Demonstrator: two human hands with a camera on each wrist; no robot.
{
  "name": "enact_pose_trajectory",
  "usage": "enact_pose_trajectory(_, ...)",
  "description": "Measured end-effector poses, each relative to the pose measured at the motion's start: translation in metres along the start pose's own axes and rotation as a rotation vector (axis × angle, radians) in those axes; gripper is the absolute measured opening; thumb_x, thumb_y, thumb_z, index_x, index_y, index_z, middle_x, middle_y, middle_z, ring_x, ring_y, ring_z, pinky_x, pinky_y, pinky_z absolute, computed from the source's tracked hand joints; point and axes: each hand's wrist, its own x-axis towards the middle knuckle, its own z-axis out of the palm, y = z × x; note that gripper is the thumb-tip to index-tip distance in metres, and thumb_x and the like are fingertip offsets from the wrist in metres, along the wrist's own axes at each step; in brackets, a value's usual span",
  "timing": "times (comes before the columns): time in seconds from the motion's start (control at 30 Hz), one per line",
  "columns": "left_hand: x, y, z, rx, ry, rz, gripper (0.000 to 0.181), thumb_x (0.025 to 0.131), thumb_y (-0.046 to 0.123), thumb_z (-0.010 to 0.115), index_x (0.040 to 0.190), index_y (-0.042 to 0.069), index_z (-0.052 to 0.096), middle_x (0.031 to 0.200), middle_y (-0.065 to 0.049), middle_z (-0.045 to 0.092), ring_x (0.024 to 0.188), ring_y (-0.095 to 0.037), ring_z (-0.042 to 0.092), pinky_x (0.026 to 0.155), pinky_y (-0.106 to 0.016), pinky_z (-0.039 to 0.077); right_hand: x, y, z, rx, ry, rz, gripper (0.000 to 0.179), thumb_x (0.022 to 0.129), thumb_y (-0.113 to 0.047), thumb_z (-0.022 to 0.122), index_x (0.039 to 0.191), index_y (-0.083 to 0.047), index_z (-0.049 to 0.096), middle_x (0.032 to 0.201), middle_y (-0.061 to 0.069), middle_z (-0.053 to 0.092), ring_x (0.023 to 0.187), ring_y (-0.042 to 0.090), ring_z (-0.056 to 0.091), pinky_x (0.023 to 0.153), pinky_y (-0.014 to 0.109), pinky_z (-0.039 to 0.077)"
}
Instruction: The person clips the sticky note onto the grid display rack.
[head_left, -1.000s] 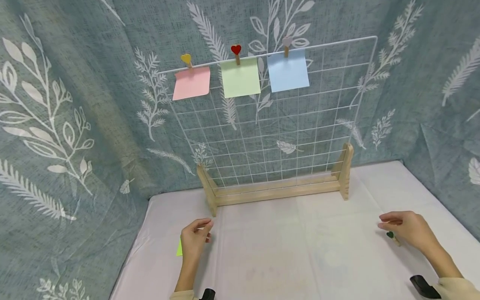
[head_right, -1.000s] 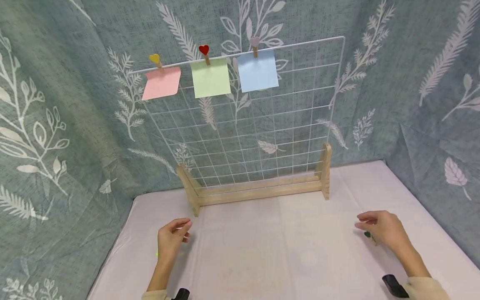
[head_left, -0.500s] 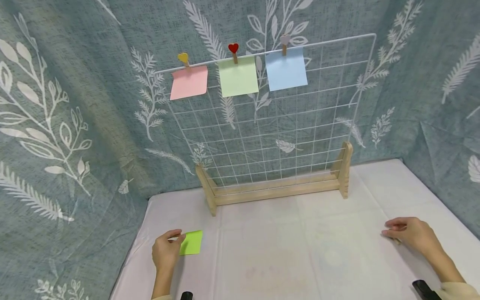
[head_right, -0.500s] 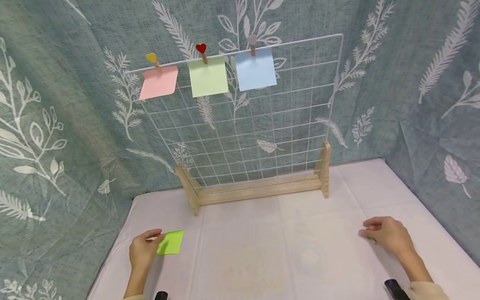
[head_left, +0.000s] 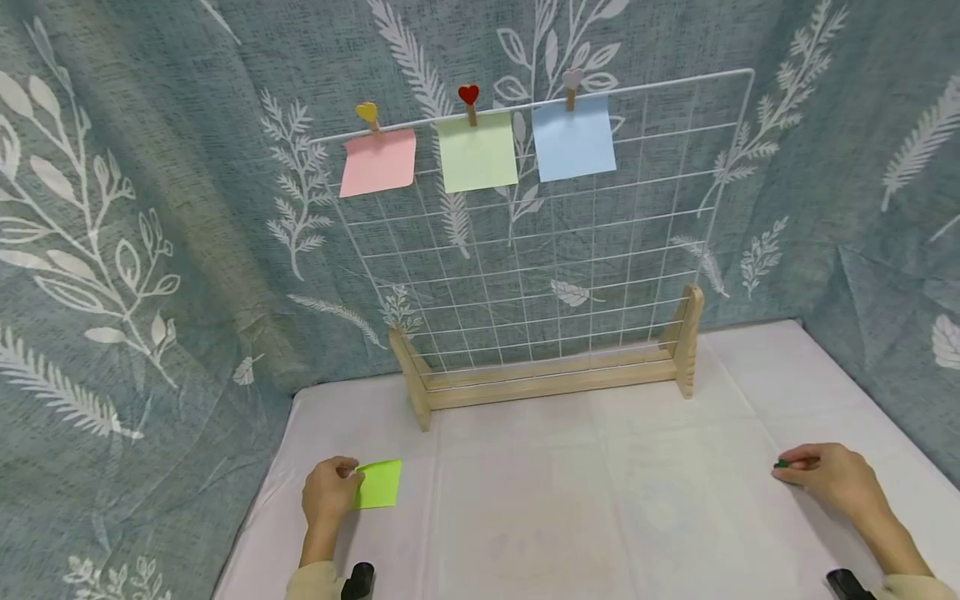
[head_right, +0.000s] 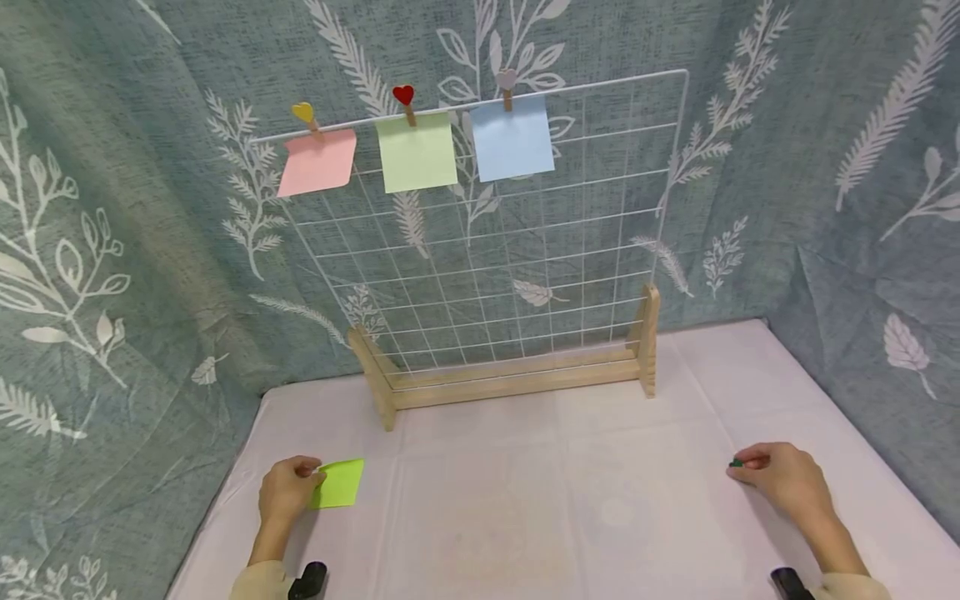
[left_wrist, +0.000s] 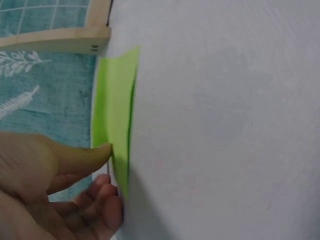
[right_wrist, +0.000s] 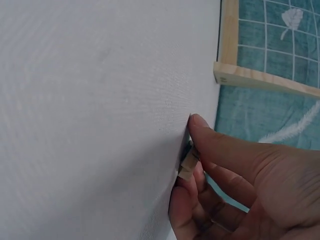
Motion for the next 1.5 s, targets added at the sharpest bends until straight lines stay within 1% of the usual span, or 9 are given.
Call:
enact_pose_trajectory(0.17,0.001,-0.005,0.000,-0.016,0.044,-0.032,0.017,0.085,0.006,0.069,0.095,-0.007,0.071,0.084,-0.018,0.068,0.074,-0.034,0.063,0.054,-0.036,0.046,0.001,-0.001,0.001,0.004,0.002,-0.016,0.037,0.082,-0.025,0.079,0.099,0.007,0.070,0.081,0.004,0.070,0.080,0.031,0.066,0.072,0.054,0.049)
enact_pose_trajectory(0.4,0.000,-0.007,0.001,-0.044,0.052,-0.028,0.012,0.085,0.006,0.069,0.089,-0.005,0.072,0.081,-0.018,0.069,0.071,-0.031,0.063,0.054,-0.033,0.045,0.001,0.000,0.001,-0.002,0.022,-0.049,0.028,0.081,-0.020,0.079,0.094,0.004,0.072,0.080,0.005,0.071,0.077,0.029,0.067,0.071,0.054,0.050)
enact_pose_trajectory(0.63,-0.001,0.000,0.003,-0.194,0.037,0.012,0.010,0.086,0.002,0.071,0.090,-0.007,0.071,0.080,-0.015,0.070,0.059,-0.015,0.060,0.049,-0.023,0.047,0.002,-0.002,0.000,-0.002,0.088,-0.092,0.023,0.083,-0.016,0.078,0.094,0.003,0.072,0.081,0.010,0.072,0.074,0.026,0.066,0.065,0.046,0.052)
enact_pose_trajectory(0.73,0.000,0.009,0.002,-0.279,0.017,0.013,0.009,0.087,-0.001,0.070,0.092,-0.008,0.071,0.078,-0.014,0.069,0.060,-0.017,0.062,0.050,-0.023,0.052,0.002,-0.005,-0.005,0.003,0.117,-0.101,0.020,0.085,-0.015,0.076,0.094,0.003,0.073,0.084,0.014,0.073,0.076,0.030,0.066,0.063,0.043,0.052)
enact_pose_trajectory(0.87,0.002,0.022,0.000,-0.367,-0.009,0.003,0.009,0.088,-0.002,0.068,0.093,-0.009,0.070,0.078,-0.013,0.069,0.064,-0.024,0.066,0.054,-0.031,0.058,0.002,-0.008,-0.008,0.015,0.174,-0.134,0.017,0.087,-0.014,0.075,0.094,0.002,0.075,0.085,0.016,0.073,0.079,0.035,0.067,0.066,0.046,0.052)
enact_pose_trajectory(1.03,0.003,0.039,-0.001,-0.399,-0.016,0.025,0.009,0.088,-0.003,0.069,0.093,-0.009,0.070,0.079,-0.014,0.070,0.066,-0.025,0.066,0.056,-0.034,0.060,0.006,-0.010,-0.008,0.022,0.261,-0.202,0.014,0.084,-0.014,0.078,0.091,-0.002,0.076,0.079,0.011,0.074,0.068,0.015,0.066,0.061,0.037,0.053)
enact_pose_trajectory(1.13,0.003,0.050,0.000,-0.410,-0.018,0.041,0.008,0.087,-0.003,0.069,0.093,-0.009,0.070,0.079,-0.014,0.070,0.065,-0.026,0.066,0.055,-0.034,0.060,0.008,-0.013,-0.010,0.030,0.284,-0.219,0.013,0.084,-0.014,0.078,0.090,-0.003,0.077,0.077,0.009,0.073,0.063,0.006,0.063,0.056,0.030,0.051)
enact_pose_trajectory(1.27,0.002,0.067,0.001,-0.446,-0.028,0.053,0.007,0.088,-0.004,0.069,0.093,-0.009,0.070,0.079,-0.014,0.070,0.066,-0.026,0.066,0.056,-0.033,0.060,0.011,-0.020,-0.015,0.047,0.291,-0.231,0.013,0.086,-0.014,0.076,0.091,-0.002,0.076,0.076,0.009,0.073,0.060,0.002,0.061,0.052,0.022,0.046)
enact_pose_trajectory(1.5,0.003,0.101,0.004,-0.510,-0.046,0.107,0.013,0.087,-0.006,0.069,0.099,-0.011,0.071,0.082,-0.016,0.071,0.061,-0.020,0.065,0.057,-0.031,0.060,0.017,-0.034,-0.026,0.085,0.356,-0.298,0.014,0.086,-0.008,0.075,0.095,0.002,0.075,0.077,0.011,0.073,0.059,0.001,0.062,0.051,0.019,0.048)
